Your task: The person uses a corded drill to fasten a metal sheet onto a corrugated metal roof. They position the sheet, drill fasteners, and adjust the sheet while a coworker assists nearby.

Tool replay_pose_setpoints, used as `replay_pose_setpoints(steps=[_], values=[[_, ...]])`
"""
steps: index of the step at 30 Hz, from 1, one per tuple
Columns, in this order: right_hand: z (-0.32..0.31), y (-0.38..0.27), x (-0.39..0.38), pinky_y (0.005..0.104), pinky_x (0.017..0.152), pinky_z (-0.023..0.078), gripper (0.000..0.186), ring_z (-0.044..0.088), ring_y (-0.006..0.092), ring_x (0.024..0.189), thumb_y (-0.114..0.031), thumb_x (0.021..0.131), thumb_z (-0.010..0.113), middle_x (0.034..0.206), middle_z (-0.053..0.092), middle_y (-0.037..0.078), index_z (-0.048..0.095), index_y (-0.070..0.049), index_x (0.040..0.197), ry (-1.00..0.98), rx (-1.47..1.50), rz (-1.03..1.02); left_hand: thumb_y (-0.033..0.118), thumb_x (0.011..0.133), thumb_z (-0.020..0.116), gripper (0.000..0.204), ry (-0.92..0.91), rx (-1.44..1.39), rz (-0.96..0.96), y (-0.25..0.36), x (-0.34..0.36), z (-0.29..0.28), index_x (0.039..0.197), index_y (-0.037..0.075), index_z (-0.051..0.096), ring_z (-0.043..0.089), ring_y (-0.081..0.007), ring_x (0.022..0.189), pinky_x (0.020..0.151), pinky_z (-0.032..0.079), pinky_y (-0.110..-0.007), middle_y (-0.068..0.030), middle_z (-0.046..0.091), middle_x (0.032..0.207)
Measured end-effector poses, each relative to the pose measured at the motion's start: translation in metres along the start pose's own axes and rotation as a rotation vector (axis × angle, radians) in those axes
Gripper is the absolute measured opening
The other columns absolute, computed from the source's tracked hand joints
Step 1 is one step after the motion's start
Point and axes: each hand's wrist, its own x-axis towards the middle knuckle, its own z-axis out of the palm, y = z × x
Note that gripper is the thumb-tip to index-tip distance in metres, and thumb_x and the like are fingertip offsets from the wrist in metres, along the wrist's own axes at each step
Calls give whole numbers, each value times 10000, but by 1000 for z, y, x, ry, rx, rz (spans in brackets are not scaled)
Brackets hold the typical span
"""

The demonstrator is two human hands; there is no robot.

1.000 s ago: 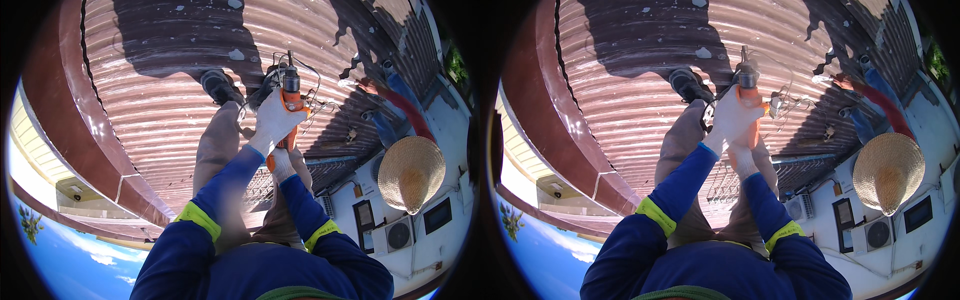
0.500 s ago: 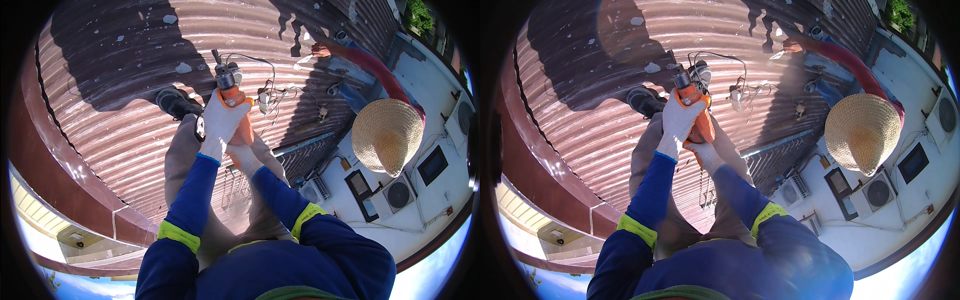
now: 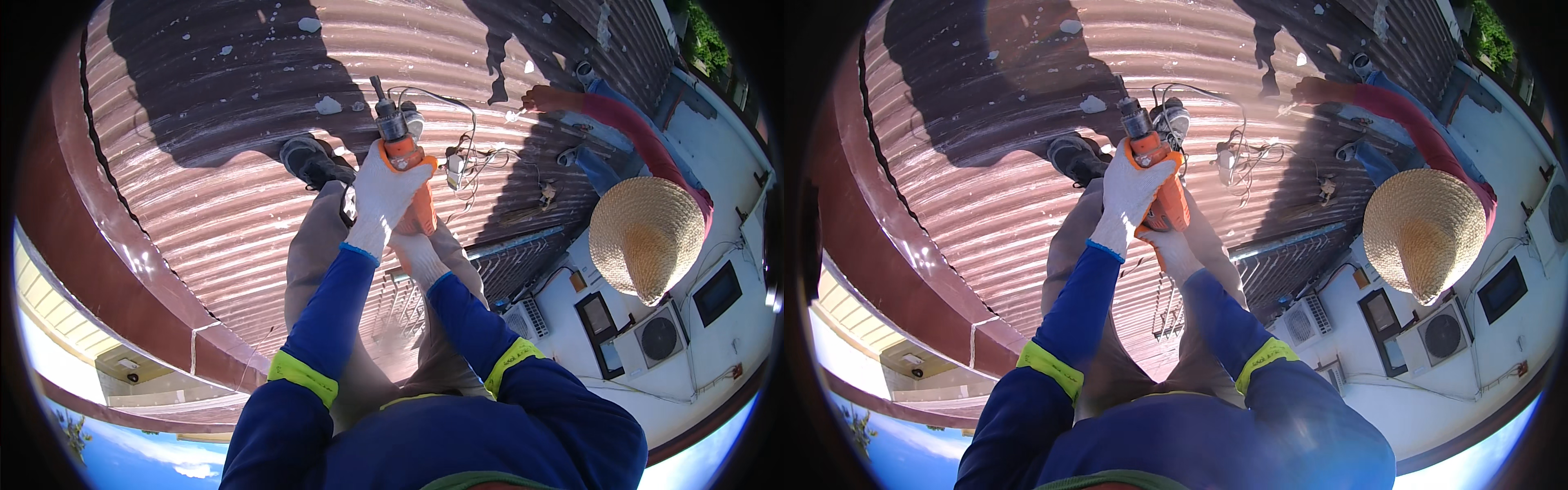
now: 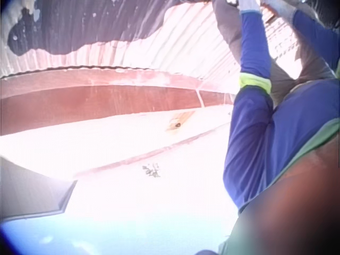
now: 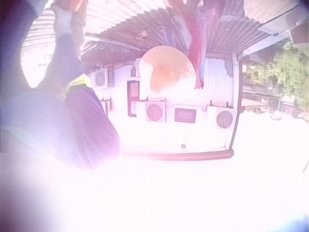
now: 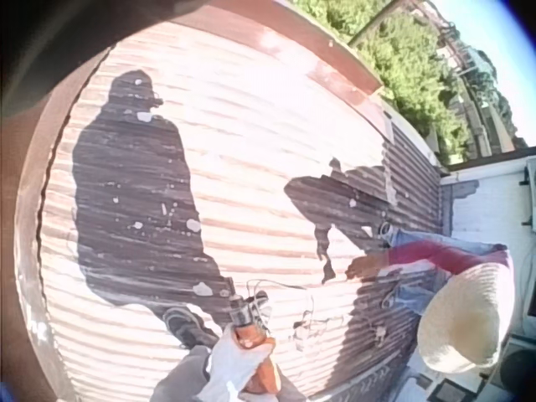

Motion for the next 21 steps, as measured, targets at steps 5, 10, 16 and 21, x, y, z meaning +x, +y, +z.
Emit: replay_pose_setpoints(steps=[5, 10, 16, 21], values=[[-1, -8, -8, 372, 1097, 460, 617, 598, 218, 1290, -11, 876, 731, 1398, 624, 129, 528, 31, 1458, -137, 69, -90, 407, 732, 877, 697, -28, -122, -75, 4, 0, 0, 1240, 21, 597, 680, -163, 688, 630, 549, -309, -99, 698, 952], [-4, -1, 4, 343, 976, 511, 468, 640, 205, 1152, -11, 932, 703, 1307, 648, 125, 558, 79, 1368, -153, 66, -139, 393, 713, 877, 686, -5, -135, -82, 6, 1, 0, 1232, 36, 607, 698, -195, 799, 696, 557, -334, -111, 711, 1008], [-5, -4, 5, 316, 889, 498, 349, 606, 180, 998, -27, 988, 633, 1201, 636, 110, 542, 70, 1311, -146, -24, -111, 388, 711, 872, 689, -12, -137, -94, 11, -1, -1, 1235, 30, 601, 704, -181, 817, 698, 559, -323, -103, 711, 1009], [0, -12, -6, 296, 889, 490, 354, 587, 171, 996, -31, 1002, 608, 1224, 617, 114, 513, 55, 1332, -82, 10, -74, 382, 713, 869, 686, -16, -105, -107, 13, 0, -1, 1237, 31, 601, 713, -213, 881, 768, 569, -355, -117, 710, 1033]])
